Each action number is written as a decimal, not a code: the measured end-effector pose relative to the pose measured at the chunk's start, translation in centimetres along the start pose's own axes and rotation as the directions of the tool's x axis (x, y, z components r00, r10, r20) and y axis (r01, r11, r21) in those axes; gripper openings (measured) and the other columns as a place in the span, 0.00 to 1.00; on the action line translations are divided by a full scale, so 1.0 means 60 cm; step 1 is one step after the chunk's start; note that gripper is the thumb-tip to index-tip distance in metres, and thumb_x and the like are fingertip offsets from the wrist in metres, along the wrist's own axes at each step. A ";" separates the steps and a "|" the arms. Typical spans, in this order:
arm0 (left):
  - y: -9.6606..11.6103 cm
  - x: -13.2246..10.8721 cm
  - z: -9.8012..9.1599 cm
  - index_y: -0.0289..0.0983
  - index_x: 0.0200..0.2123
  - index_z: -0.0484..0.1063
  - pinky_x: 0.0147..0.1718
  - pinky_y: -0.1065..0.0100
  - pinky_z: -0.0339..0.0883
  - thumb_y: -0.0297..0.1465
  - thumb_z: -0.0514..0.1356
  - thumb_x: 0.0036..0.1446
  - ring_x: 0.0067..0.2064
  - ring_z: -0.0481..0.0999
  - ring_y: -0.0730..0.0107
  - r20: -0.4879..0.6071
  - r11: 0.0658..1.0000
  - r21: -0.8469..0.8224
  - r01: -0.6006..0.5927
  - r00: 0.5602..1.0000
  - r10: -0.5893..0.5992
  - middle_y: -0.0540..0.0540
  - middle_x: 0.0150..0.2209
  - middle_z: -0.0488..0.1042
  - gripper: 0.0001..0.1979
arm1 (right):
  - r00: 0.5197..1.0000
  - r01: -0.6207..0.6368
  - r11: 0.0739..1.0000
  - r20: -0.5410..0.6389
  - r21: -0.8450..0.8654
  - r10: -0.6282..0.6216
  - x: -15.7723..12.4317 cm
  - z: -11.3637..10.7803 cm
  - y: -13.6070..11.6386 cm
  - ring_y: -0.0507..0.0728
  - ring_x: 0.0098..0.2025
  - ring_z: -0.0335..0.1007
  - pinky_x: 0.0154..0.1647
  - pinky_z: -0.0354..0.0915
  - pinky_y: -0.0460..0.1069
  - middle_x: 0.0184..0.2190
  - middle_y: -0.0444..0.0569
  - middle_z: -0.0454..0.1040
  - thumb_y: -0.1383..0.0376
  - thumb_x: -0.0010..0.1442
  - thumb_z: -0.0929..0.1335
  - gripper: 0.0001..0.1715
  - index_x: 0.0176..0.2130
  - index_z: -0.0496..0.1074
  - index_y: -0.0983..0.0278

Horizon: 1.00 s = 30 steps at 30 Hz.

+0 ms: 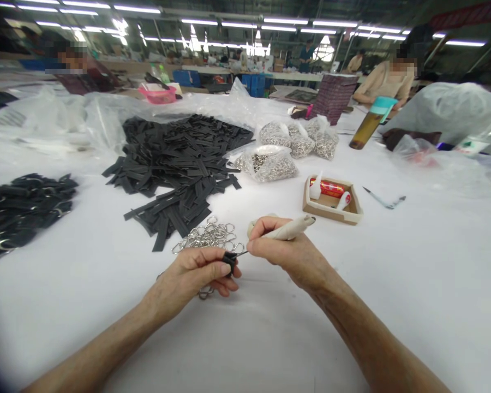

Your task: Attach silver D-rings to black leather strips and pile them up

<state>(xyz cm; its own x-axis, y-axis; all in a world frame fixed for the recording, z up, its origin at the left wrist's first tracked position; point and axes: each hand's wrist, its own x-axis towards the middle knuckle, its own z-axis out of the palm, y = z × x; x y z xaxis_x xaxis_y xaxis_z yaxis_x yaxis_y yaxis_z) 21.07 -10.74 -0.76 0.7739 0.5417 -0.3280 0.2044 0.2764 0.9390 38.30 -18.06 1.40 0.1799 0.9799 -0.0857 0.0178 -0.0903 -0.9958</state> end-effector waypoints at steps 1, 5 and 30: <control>0.001 0.000 0.001 0.32 0.28 0.73 0.29 0.72 0.70 0.29 0.56 0.52 0.26 0.76 0.71 0.001 1.000 0.004 0.005 1.000 -0.005 0.46 0.23 0.76 0.07 | 1.000 0.000 1.000 0.003 0.001 0.000 0.000 0.001 0.000 0.46 0.19 0.46 0.19 0.41 0.45 0.16 0.38 0.57 0.67 0.47 0.68 0.06 0.22 0.66 0.66; 0.003 -0.001 0.001 0.32 0.27 0.73 0.28 0.73 0.70 0.29 0.56 0.52 0.25 0.75 0.72 0.019 1.000 0.016 0.010 1.000 -0.011 0.47 0.22 0.75 0.08 | 1.000 -0.017 1.000 0.021 0.018 0.017 0.002 0.003 0.002 0.46 0.19 0.46 0.18 0.41 0.45 0.16 0.37 0.56 0.68 0.46 0.68 0.06 0.22 0.66 0.66; -0.004 0.004 -0.012 0.31 0.22 0.72 0.16 0.75 0.66 0.30 0.60 0.46 0.18 0.72 0.73 -0.096 0.990 -0.131 0.055 0.993 -0.068 0.46 0.23 0.75 0.07 | 0.924 0.227 0.812 -0.145 -0.537 -0.353 -0.025 -0.003 -0.025 0.48 0.20 0.55 0.16 0.52 0.42 0.19 0.40 0.64 0.64 0.52 0.69 0.04 0.30 0.69 0.62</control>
<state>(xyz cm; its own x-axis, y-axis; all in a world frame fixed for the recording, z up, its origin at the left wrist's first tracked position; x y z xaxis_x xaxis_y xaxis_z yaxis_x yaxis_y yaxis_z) 20.75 -10.10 -1.11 0.6972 0.5952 -0.3995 0.1664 0.4077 0.8978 38.18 -19.42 3.02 0.3021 0.9119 0.2776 0.5837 0.0532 -0.8102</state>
